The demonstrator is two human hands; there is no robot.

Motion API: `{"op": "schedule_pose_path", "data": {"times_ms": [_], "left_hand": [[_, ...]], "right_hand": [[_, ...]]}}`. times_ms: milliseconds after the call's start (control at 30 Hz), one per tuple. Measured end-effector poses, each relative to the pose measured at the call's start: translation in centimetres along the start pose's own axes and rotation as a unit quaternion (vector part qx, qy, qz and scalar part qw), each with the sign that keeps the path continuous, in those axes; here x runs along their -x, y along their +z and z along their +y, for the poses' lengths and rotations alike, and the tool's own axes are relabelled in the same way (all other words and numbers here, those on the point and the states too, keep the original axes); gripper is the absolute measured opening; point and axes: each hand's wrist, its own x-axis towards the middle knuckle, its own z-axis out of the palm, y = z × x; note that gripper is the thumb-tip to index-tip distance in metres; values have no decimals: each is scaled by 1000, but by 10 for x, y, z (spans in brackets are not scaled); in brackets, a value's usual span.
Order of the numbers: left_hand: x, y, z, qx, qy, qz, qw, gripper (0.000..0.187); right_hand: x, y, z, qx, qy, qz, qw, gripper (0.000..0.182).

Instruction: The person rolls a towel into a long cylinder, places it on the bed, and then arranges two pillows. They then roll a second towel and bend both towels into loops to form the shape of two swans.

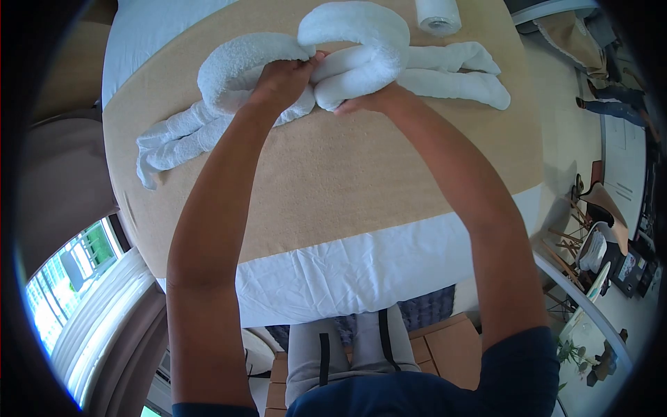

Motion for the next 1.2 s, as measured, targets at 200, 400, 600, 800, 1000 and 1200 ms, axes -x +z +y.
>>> {"op": "schedule_pose_path", "data": {"times_ms": [200, 400, 600, 800, 1000, 1200], "left_hand": [[-1, 3, 1, 13, 33, 18, 999, 50], [1, -2, 2, 32, 47, 28, 998, 50], [-12, 5, -13, 75, 81, 7, 994, 45], [-1, 4, 0, 102, 91, 5, 991, 43], [-1, 6, -7, -39, 28, -20, 999, 46], [8, -5, 4, 161, 37, -12, 986, 50]], "right_hand": [[-4, 8, -2, 77, -44, 25, 996, 91], [46, -57, -38, 251, 60, 124, 958, 95], [35, -85, -131, 157, -42, 181, 970, 94], [6, -92, -92, 220, -54, 85, 970, 89], [10, -86, -68, 217, -7, 113, 970, 81], [23, -90, -114, 170, -68, 128, 975, 93]]}}
